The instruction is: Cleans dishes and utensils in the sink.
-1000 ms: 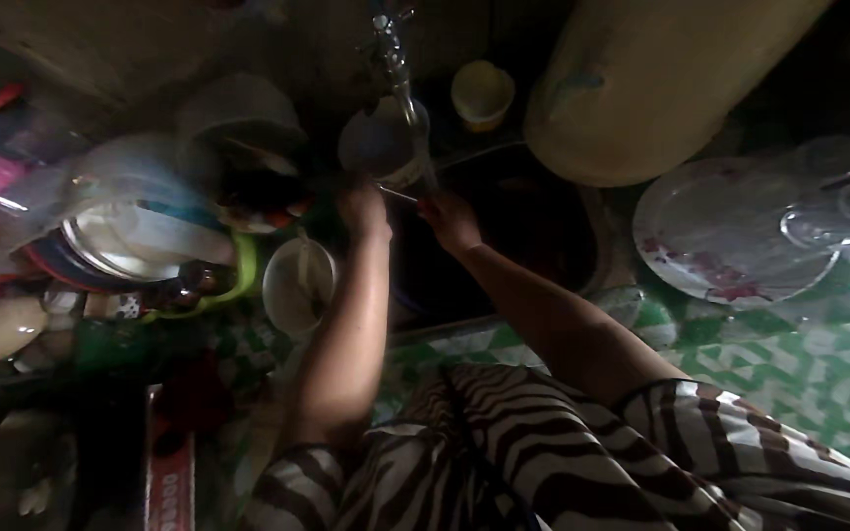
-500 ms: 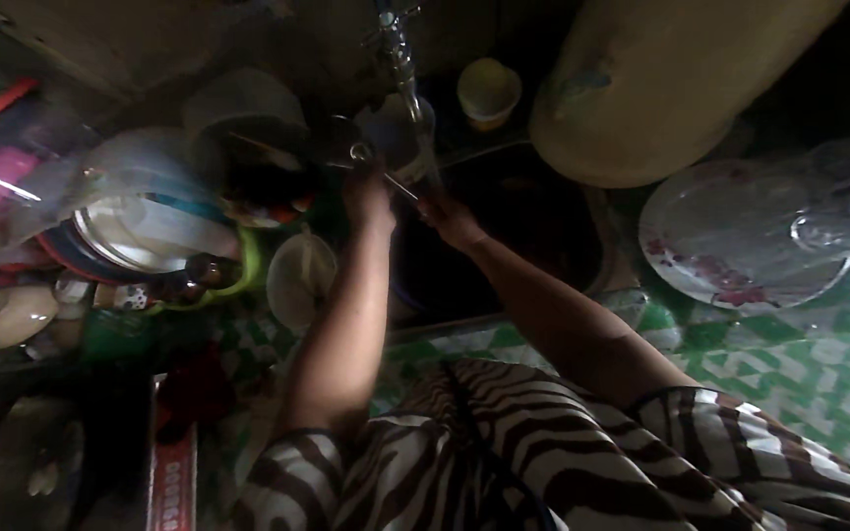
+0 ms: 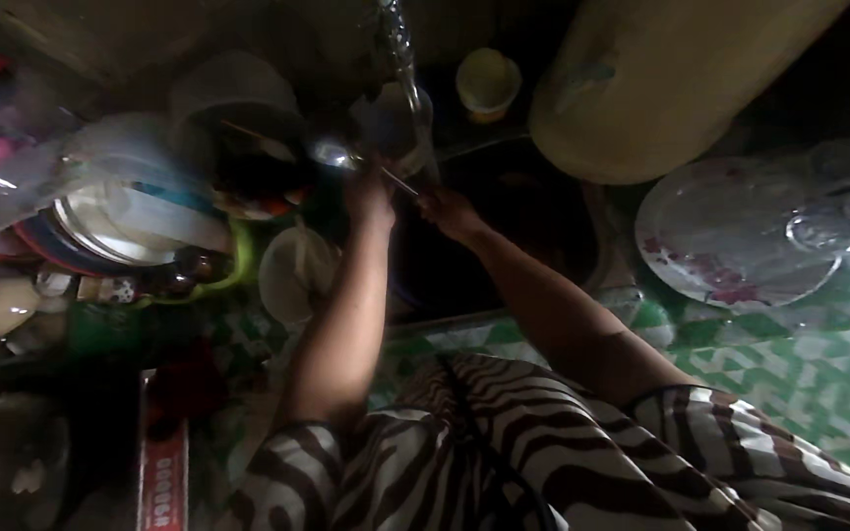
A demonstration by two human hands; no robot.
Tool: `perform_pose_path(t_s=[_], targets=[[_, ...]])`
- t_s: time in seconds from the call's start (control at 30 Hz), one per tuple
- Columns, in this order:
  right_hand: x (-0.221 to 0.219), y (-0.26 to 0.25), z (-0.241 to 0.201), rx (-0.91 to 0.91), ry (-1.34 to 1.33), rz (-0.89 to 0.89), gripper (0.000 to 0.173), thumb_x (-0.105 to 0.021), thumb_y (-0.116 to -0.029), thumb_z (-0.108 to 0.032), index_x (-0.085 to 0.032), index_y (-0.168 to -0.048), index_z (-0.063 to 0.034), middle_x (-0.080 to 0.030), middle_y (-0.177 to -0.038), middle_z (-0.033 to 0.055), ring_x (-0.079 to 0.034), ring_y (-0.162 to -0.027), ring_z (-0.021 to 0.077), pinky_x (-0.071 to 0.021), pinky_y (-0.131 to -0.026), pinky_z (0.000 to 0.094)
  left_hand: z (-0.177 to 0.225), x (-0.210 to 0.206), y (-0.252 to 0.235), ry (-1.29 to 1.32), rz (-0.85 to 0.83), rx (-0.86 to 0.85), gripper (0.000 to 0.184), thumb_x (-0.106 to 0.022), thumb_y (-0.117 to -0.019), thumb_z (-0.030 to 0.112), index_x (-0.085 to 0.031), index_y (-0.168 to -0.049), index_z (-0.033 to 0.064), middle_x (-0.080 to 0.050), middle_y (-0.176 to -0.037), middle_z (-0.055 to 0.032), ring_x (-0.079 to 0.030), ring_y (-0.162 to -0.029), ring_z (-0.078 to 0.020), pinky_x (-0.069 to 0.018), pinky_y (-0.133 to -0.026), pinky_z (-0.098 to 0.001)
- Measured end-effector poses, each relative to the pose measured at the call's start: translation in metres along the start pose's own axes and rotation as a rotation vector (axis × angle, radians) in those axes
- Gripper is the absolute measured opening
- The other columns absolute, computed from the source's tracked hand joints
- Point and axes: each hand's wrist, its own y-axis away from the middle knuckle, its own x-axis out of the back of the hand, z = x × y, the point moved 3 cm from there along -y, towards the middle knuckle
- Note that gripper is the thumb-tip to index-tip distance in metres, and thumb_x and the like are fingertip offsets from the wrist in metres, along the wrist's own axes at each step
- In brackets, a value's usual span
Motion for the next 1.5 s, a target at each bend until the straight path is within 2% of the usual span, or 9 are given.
perform_pose_path(t_s=[0.17,0.23,0.37,0.6,0.73,0.8,0.9,1.0,1.5], targets=[[0.017,-0.001,-0.007,-0.046,-0.129,-0.191,0.045,-0.034,-0.1129,-0.033,-0.058,-0.138,-0.0043,-0.071,-0.115,0.0091,-0.067,-0.096,0.0091,-0.0534,-0.083,0.0265,0.006,-0.001,-0.009,-0.082,-0.013,-0.026,0.035,-0.055,-0.1071,0.017,-0.047,-0.136,-0.0008,-0.066,-0.105,-0.0154,-0.070,-0.089,-0.0212,-0.0615,-0.079,-0.0349],[0.026,-0.003,-0.007,-0.041,-0.186,-0.248,0.044,-0.034,-0.1129,-0.030,-0.056,-0.139,-0.0031,-0.071,-0.118,0.0089,-0.069,-0.102,0.0107,-0.0549,-0.091,0.0280,0.007,-0.002,-0.012,-0.077,-0.022,-0.044,0.034,-0.056,-0.1067,0.015,-0.046,-0.135,-0.0008,-0.066,-0.100,-0.0146,-0.070,-0.085,-0.0209,-0.0617,-0.077,-0.0348],[0.029,-0.002,-0.018,-0.019,-0.179,-0.330,0.038,-0.039,-0.1119,-0.028,-0.060,-0.132,-0.0022,-0.069,-0.113,0.0081,-0.068,-0.096,0.0106,-0.0565,-0.086,0.0262,0.005,-0.002,-0.013,-0.022,-0.055,-0.069,0.034,-0.056,-0.1064,0.014,-0.044,-0.136,0.0007,-0.066,-0.102,-0.0143,-0.071,-0.087,-0.0212,-0.0621,-0.079,-0.0350],[0.002,-0.013,0.003,-0.035,-0.256,-0.004,0.033,-0.046,-0.1101,-0.026,-0.063,-0.119,0.0009,-0.065,-0.101,0.0052,-0.061,-0.085,0.0065,-0.0534,-0.080,0.0249,-0.005,0.001,-0.015,0.082,-0.067,-0.097,0.033,-0.053,-0.1074,0.012,-0.043,-0.136,-0.0002,-0.066,-0.106,-0.0160,-0.071,-0.093,-0.0244,-0.0617,-0.083,-0.0379],[0.001,-0.022,0.010,0.014,-0.294,-0.033,0.033,-0.046,-0.1100,-0.024,-0.062,-0.122,0.0027,-0.065,-0.100,0.0054,-0.062,-0.083,0.0057,-0.0541,-0.078,0.0235,-0.010,0.004,-0.017,0.077,-0.065,-0.077,0.039,-0.052,-0.1075,0.011,-0.040,-0.143,0.0004,-0.061,-0.121,-0.0179,-0.068,-0.104,-0.0242,-0.0594,-0.090,-0.0376],[0.006,-0.026,0.011,0.039,-0.272,-0.064,0.034,-0.049,-0.1091,-0.025,-0.062,-0.124,0.0027,-0.067,-0.103,0.0076,-0.064,-0.088,0.0088,-0.0553,-0.083,0.0262,-0.005,0.003,-0.017,0.032,-0.068,-0.080,0.034,-0.052,-0.1070,0.008,-0.043,-0.139,-0.0011,-0.064,-0.115,-0.0169,-0.069,-0.100,-0.0229,-0.0601,-0.088,-0.0366],[0.016,-0.018,-0.005,-0.008,-0.166,-0.106,0.038,-0.053,-0.1081,-0.026,-0.059,-0.137,-0.0027,-0.068,-0.121,0.0111,-0.067,-0.105,0.0143,-0.0555,-0.093,0.0313,-0.001,0.002,-0.018,-0.037,-0.025,-0.079,0.033,-0.055,-0.1062,0.010,-0.045,-0.136,-0.0009,-0.065,-0.106,-0.0155,-0.069,-0.091,-0.0217,-0.0605,-0.081,-0.0357],[0.022,-0.014,-0.003,-0.008,-0.080,-0.132,0.040,-0.054,-0.1073,-0.026,-0.057,-0.143,-0.0068,-0.066,-0.129,0.0135,-0.067,-0.112,0.0192,-0.0542,-0.099,0.0362,-0.004,0.000,-0.018,-0.022,0.007,-0.057,0.034,-0.056,-0.1061,0.013,-0.045,-0.136,0.0005,-0.064,-0.106,-0.0155,-0.068,-0.090,-0.0226,-0.0605,-0.080,-0.0374],[0.027,-0.007,-0.005,-0.108,-0.242,-0.012,0.038,-0.042,-0.1119,-0.025,-0.061,-0.131,0.0011,-0.069,-0.114,0.0117,-0.066,-0.096,0.0113,-0.0549,-0.088,0.0280,-0.011,-0.013,-0.007,0.003,0.014,-0.094,0.033,-0.054,-0.1067,0.011,-0.044,-0.137,0.0011,-0.063,-0.105,-0.0145,-0.068,-0.089,-0.0213,-0.0608,-0.079,-0.0354]])
